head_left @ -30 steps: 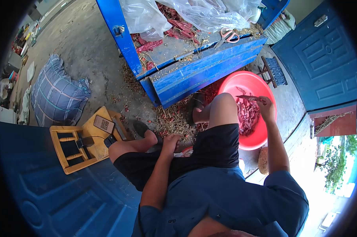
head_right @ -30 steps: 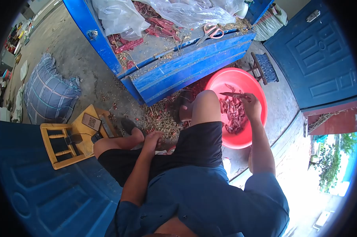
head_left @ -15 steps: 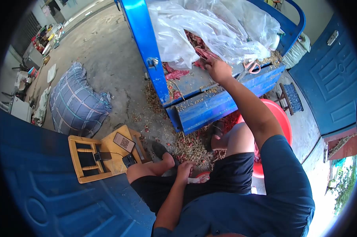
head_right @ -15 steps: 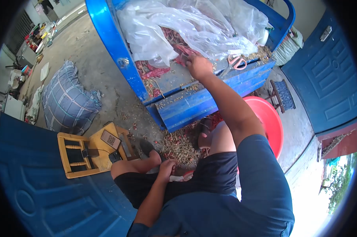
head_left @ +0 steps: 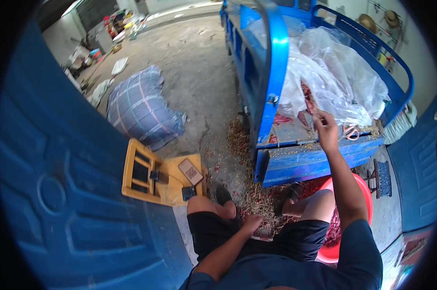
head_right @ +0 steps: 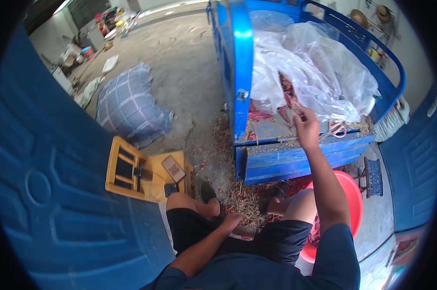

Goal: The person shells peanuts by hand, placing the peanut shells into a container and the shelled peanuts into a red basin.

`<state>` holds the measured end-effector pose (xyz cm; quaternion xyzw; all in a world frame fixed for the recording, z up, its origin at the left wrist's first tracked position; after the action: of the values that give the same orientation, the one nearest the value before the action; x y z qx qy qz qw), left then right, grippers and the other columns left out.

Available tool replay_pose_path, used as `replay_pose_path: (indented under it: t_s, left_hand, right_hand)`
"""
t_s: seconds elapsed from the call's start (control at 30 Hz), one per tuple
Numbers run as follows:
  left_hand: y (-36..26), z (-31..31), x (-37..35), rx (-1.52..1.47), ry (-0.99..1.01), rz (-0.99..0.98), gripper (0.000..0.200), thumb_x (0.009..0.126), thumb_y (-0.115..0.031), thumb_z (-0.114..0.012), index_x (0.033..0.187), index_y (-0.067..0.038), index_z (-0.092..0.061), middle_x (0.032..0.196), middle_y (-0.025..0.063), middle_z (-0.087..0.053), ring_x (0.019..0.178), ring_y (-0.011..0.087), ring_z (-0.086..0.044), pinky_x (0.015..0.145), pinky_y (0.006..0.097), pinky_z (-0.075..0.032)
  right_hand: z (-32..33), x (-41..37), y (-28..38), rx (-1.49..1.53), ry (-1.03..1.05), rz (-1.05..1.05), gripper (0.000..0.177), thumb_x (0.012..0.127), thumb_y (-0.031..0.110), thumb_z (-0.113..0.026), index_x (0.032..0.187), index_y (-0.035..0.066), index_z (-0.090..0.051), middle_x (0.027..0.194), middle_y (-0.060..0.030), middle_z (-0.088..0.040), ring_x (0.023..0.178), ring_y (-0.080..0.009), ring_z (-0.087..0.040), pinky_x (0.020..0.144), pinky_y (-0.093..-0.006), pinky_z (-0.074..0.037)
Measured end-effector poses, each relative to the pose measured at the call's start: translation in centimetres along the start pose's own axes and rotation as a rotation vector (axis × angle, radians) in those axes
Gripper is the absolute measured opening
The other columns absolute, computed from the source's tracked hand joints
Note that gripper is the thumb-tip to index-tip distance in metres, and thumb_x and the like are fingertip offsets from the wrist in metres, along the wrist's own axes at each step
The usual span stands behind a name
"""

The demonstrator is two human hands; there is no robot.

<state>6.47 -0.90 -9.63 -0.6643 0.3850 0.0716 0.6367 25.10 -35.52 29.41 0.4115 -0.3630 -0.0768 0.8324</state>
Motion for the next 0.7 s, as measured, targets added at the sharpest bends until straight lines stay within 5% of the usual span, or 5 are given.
replay_pose_path:
  t_s: [0.3, 0.33, 0.47, 0.53, 0.7]
  left_hand:
    - [-5.6, -0.7, -4.2, -0.37, 0.106, 0.159, 0.013, 0.093, -0.012, -0.056, 0.101, -0.005, -0.064, 0.064, -0.0058, -0.046, 0.051, 0.0054, -0.04, 0.045, 0.0226, -0.028]
    - [-6.3, -0.6, -4.4, -0.319, 0.159, 0.159, 0.013, 0.094, -0.012, -0.055, 0.103, -0.005, -0.062, 0.065, -0.0062, -0.045, 0.051, 0.0056, -0.038, 0.044, 0.0228, -0.029]
    - [-7.0, -0.2, -1.3, -0.326, 0.094, 0.105, 0.013, 0.093, -0.012, -0.055, 0.101, -0.005, -0.062, 0.065, -0.006, -0.044, 0.05, 0.0055, -0.038, 0.043, 0.0232, -0.029]
    - [-7.2, 0.2, -0.8, -0.334, 0.023, 0.102, 0.016, 0.094, -0.013, -0.055, 0.104, -0.004, -0.064, 0.066, -0.0045, -0.048, 0.051, 0.0062, -0.041, 0.044, 0.0234, -0.032]
    - [-6.1, -0.3, -1.8, -0.144, 0.044, 0.042, 0.024, 0.092, -0.016, -0.056, 0.109, -0.002, -0.067, 0.076, 0.0038, -0.06, 0.061, 0.0125, -0.055, 0.053, 0.0278, -0.045]
  right_hand:
    - [3.2, -20.8, -0.6, 0.371, -0.202, -0.585, 0.016, 0.096, 0.02, -0.068, 0.103, 0.005, -0.067, 0.084, 0.0008, -0.066, 0.073, -0.0051, -0.057, 0.065, -0.0198, -0.043]
    - [2.0, -22.4, 2.4, 0.316, -0.053, -0.783, 0.014, 0.096, 0.018, -0.068, 0.1, 0.004, -0.067, 0.081, 0.0014, -0.063, 0.069, -0.0052, -0.055, 0.063, -0.0199, -0.043]
    - [-5.5, -32.8, -0.8, 0.266, 0.786, -0.713, 0.02, 0.092, 0.018, -0.072, 0.104, 0.003, -0.071, 0.092, -0.0007, -0.07, 0.08, -0.0082, -0.064, 0.073, -0.0259, -0.052]
    - [-8.5, -37.5, 0.1, 0.393, 1.051, -0.936, 0.025, 0.091, 0.02, -0.072, 0.11, 0.004, -0.07, 0.098, -0.0021, -0.072, 0.088, -0.0098, -0.066, 0.08, -0.0266, -0.054]
    - [-12.7, -43.5, -0.4, 0.854, 1.026, -1.271, 0.032, 0.091, 0.02, -0.075, 0.118, 0.006, -0.067, 0.103, -0.0038, -0.072, 0.092, -0.0161, -0.07, 0.084, -0.032, -0.057]
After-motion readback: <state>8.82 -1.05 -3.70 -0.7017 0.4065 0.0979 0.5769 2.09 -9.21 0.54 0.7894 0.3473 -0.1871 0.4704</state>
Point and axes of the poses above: each hand's wrist, its own x-axis towards the middle knuckle, its own z-axis out of the back of the hand, y = z × x, the point moved 8 cm from there along x, towards the middle knuckle
